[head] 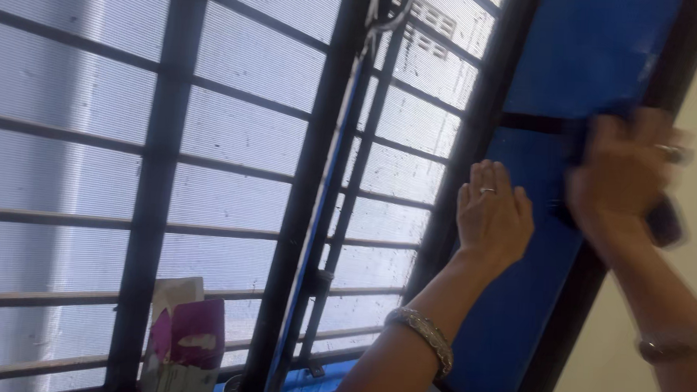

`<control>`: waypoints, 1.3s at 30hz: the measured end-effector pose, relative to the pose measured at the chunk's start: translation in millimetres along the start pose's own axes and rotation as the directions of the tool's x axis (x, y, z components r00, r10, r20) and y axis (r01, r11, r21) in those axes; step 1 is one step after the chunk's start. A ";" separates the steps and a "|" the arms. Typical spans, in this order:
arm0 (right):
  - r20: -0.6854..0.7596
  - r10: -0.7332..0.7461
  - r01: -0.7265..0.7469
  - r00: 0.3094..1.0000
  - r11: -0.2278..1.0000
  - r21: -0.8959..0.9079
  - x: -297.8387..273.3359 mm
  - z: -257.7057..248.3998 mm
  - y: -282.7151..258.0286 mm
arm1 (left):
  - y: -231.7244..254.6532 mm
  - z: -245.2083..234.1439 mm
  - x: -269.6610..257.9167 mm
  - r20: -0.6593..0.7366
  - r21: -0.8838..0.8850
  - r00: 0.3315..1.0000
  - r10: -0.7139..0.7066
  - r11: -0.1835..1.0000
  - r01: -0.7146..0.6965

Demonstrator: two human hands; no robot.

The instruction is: The person wipes the blue window frame and the mesh screen with a dark cloth. They clean the vertical bars and the horizontal sections of the window, moving the cloth across the surface to remove dirt.

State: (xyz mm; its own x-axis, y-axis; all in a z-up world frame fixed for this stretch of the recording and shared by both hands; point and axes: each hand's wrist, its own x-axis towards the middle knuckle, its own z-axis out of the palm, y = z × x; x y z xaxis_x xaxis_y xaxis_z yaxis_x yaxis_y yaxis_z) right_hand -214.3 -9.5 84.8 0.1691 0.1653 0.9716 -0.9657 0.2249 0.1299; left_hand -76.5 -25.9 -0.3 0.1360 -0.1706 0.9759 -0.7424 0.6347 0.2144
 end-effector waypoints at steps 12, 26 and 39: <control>-0.042 -0.096 0.092 0.994 0.991 -0.098 22.1 47.7 -43.9 | -3.9 4.9 -1.5 -0.124 -0.079 0.991 0.053 0.995 -0.063; 0.120 -0.063 0.060 0.991 0.998 0.033 15.7 35.1 -1.9 | -14.3 -26.0 -8.5 -0.266 -0.046 0.961 0.079 0.994 -0.095; 0.091 -0.290 0.277 0.953 0.951 0.134 18.3 48.5 -121.6 | -37.7 -40.1 -24.3 -0.240 -0.076 0.970 0.046 0.995 -0.066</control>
State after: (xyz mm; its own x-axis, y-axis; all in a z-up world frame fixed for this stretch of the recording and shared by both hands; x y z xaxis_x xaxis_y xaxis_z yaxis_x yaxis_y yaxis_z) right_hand -103.3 -80.4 96.3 0.4236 0.0051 0.9058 -0.8983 0.1309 0.4193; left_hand -25.5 -15.5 -30.5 0.2554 0.0449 0.9658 -0.6977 0.7001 0.1519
